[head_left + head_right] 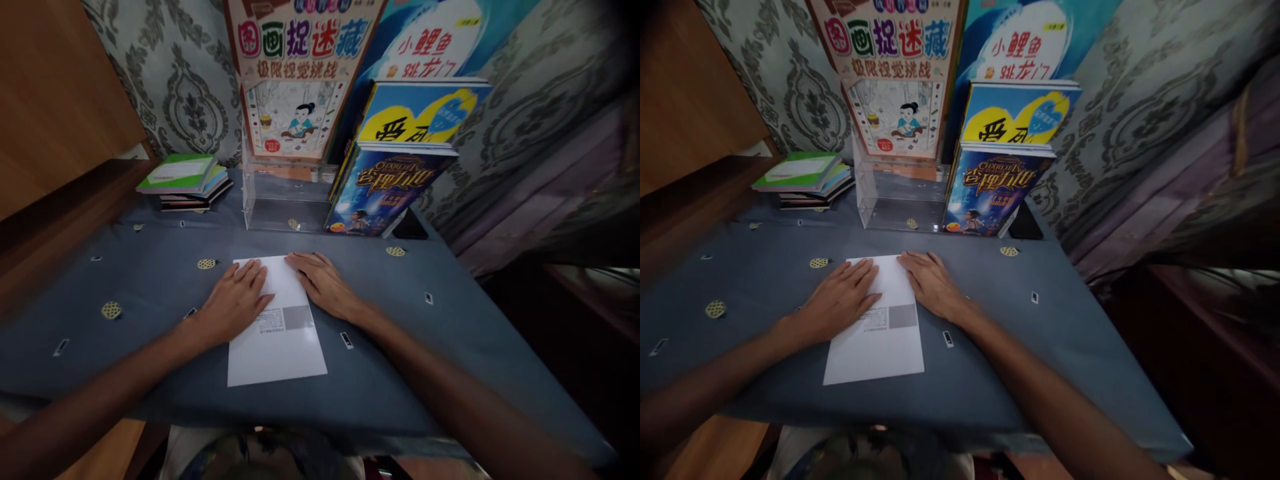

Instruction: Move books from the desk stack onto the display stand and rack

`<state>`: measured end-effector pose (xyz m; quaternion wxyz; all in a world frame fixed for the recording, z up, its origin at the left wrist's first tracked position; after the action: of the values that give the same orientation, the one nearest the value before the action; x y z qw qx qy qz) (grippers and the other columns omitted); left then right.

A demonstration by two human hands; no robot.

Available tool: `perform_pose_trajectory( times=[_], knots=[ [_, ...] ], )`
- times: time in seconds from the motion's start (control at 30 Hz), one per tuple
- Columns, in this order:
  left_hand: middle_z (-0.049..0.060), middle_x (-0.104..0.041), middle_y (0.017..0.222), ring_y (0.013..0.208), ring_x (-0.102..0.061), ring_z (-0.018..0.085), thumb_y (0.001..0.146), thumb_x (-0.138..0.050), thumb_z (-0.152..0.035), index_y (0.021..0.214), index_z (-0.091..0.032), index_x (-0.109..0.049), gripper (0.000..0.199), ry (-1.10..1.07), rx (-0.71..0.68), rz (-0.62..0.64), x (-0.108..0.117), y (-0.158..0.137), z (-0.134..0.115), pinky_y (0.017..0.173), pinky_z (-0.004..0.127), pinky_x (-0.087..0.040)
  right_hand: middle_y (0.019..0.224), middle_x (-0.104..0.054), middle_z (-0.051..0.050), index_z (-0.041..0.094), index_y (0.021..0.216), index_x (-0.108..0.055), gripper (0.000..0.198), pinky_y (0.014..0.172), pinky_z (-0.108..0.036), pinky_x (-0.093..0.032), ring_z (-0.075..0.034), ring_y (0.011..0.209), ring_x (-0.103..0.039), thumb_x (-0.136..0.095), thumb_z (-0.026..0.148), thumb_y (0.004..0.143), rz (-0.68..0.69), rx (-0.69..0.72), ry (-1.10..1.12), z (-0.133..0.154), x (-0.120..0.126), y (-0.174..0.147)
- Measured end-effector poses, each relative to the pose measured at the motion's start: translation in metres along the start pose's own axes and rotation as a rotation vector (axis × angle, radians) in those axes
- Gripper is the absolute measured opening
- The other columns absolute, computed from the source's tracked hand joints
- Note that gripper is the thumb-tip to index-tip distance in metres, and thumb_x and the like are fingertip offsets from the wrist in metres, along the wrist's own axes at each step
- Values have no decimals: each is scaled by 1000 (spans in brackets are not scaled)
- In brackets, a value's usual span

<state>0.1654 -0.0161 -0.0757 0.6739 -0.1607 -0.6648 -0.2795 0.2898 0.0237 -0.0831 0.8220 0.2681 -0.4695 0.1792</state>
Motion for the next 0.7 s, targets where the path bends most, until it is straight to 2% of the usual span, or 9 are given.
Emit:
perform_pose_trajectory(
  times=[0.1,0.23,0.4,0.53,0.7],
  knots=[
    [15,-46,154,146,-39,25,104,-27,-26,146,-12,-42,47,-83,-142,18,-2,6,-12,119,46,-31,145,-58,-11,20,145,-50,47,120,-53,-31,-23,139,-49,-35,20,100,12,10,39,-3,0,0],
    [11,-38,160,150,-30,21,93,-34,-12,153,-16,-34,59,-214,-298,58,-3,13,-25,123,47,-25,147,-56,-11,20,148,-46,48,121,-53,-29,-22,139,-48,-30,24,103,24,-7,48,-7,0,1],
    [8,-38,160,150,-30,18,94,-34,-9,153,-21,-35,60,-297,-410,97,-3,12,-41,123,48,-23,148,-56,-10,20,147,-46,48,120,-54,-30,-24,140,-47,-29,27,103,38,-4,35,-7,-2,1],
    [8,-42,157,150,-31,18,93,-37,-7,149,-20,-41,58,-328,-483,111,1,-1,-58,124,47,-22,147,-56,-12,17,147,-46,48,121,-52,-29,-24,140,-47,-30,30,104,40,-14,23,-5,-1,0],
    [5,-44,156,150,-32,18,96,-40,-11,150,-23,-41,56,-403,-550,158,12,-16,-77,126,47,-18,148,-56,-11,18,147,-47,48,121,-51,-29,-23,141,-46,-30,29,104,39,-14,7,1,3,-1]
  ],
)
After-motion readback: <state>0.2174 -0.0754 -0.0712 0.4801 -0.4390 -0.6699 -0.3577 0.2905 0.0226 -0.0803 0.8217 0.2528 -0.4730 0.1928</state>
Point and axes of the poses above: each hand's wrist, its own y-axis towards the middle knuckle, its own x-axis out of the back of the hand, z = x × y, the point moved 10 cm from there along y, towards the middle knuckle
